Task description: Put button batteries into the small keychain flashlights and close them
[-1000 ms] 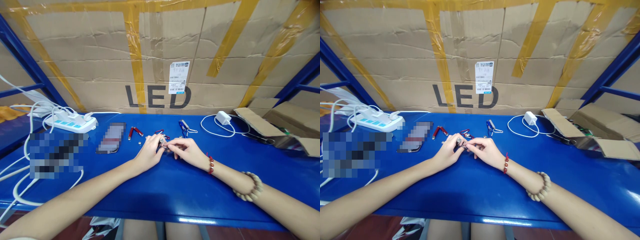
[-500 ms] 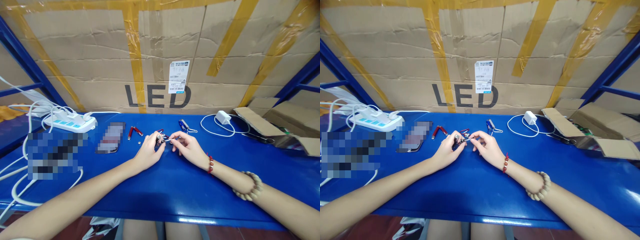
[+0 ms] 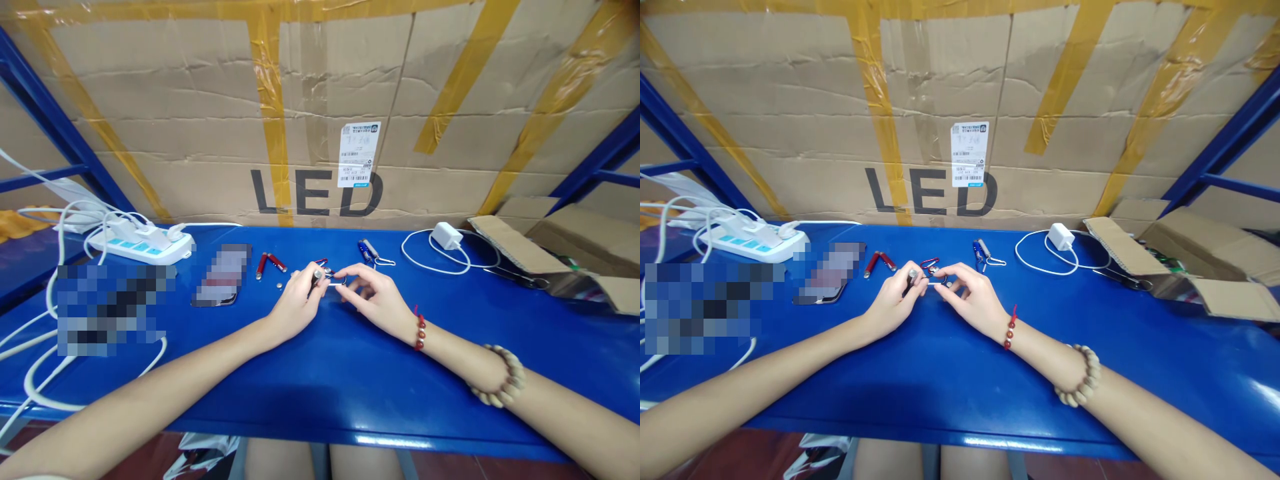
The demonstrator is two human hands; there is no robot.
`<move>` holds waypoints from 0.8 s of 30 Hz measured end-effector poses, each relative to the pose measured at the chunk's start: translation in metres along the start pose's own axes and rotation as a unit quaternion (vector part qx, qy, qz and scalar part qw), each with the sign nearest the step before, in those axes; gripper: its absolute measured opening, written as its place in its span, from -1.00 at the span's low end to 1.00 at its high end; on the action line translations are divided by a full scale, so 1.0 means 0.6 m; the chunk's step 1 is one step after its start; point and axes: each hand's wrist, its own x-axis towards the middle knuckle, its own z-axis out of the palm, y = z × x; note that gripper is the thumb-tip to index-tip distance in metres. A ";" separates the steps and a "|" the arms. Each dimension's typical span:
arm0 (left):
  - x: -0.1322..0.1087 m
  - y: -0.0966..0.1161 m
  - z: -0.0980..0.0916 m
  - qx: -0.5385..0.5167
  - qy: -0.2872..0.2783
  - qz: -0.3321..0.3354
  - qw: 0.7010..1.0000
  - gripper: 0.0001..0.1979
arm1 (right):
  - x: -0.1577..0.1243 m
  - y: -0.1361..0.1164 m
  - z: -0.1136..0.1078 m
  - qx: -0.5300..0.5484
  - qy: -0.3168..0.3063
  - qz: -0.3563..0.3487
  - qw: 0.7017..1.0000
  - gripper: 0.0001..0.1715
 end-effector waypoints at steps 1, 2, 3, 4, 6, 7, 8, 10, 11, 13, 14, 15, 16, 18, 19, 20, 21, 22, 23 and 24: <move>0.000 0.001 0.000 0.006 0.000 0.004 1.000 -0.82 | 0.000 0.000 0.000 -0.002 -0.001 -0.008 1.000 -0.73; -0.001 0.001 0.000 0.012 -0.001 0.010 1.000 -0.82 | 0.000 -0.001 0.000 -0.004 -0.003 -0.015 1.000 -0.71; -0.001 0.001 0.000 0.020 0.000 0.018 1.000 -0.82 | 0.000 -0.001 0.000 -0.005 -0.005 -0.022 1.000 -0.72; -0.002 0.000 0.000 0.029 0.001 0.027 0.999 -0.83 | 0.000 0.000 -0.001 -0.005 -0.007 -0.027 1.000 -0.74; -0.003 -0.003 0.001 0.044 0.002 0.045 0.998 -0.83 | 0.002 0.001 -0.001 -0.005 -0.014 -0.027 1.000 -0.76; -0.003 -0.004 0.002 0.049 0.002 0.051 0.997 -0.83 | 0.002 0.002 -0.002 -0.007 -0.017 -0.024 1.000 -0.75; -0.003 -0.005 0.003 0.051 0.004 0.055 0.997 -0.83 | 0.003 0.002 -0.002 -0.012 -0.019 -0.021 1.000 -0.75; -0.003 -0.006 0.004 0.050 0.007 0.058 0.997 -0.82 | 0.003 0.004 -0.003 -0.028 -0.014 -0.020 0.999 -0.75; -0.003 -0.006 0.005 0.049 0.010 0.057 0.997 -0.81 | 0.003 0.005 -0.003 -0.036 -0.008 -0.023 0.999 -0.76; -0.003 -0.005 0.004 0.044 0.016 0.049 0.998 -0.80 | 0.003 0.006 -0.003 -0.043 0.008 -0.027 0.999 -0.76; -0.003 -0.004 0.004 0.041 0.016 0.043 0.998 -0.79 | 0.003 0.007 -0.003 -0.042 0.018 -0.026 0.999 -0.76; -0.004 -0.003 0.003 0.035 0.012 0.037 0.999 -0.79 | 0.004 0.008 -0.002 -0.038 0.028 -0.023 0.999 -0.76; -0.004 -0.002 0.002 0.027 0.006 0.032 0.999 -0.80 | 0.004 0.009 -0.002 -0.034 0.037 -0.019 0.999 -0.76; -0.004 0.000 0.000 0.010 -0.008 0.026 1.000 -0.84 | 0.005 0.010 -0.001 -0.024 0.053 -0.012 0.998 -0.77; -0.004 0.000 -0.001 0.003 -0.014 0.024 1.000 -0.85 | 0.005 0.011 -0.001 -0.018 0.058 -0.010 0.998 -0.78; -0.004 0.001 -0.001 0.002 -0.016 0.022 1.000 -0.86 | 0.006 0.011 0.000 -0.012 0.062 -0.007 0.998 -0.78; -0.004 0.001 -0.001 0.007 -0.013 0.021 1.000 -0.86 | 0.006 0.011 0.000 -0.004 0.063 -0.004 0.998 -0.78; -0.004 0.000 0.000 0.015 -0.008 0.020 1.000 -0.86 | 0.006 0.011 0.000 0.005 0.063 0.001 0.998 -0.77; -0.004 0.000 0.000 0.025 -0.004 0.022 0.999 -0.85 | 0.005 0.011 0.000 0.016 0.061 0.008 0.998 -0.76; -0.004 0.000 0.001 0.035 0.000 0.024 0.999 -0.85 | 0.005 0.010 0.001 0.028 0.057 0.014 0.998 -0.75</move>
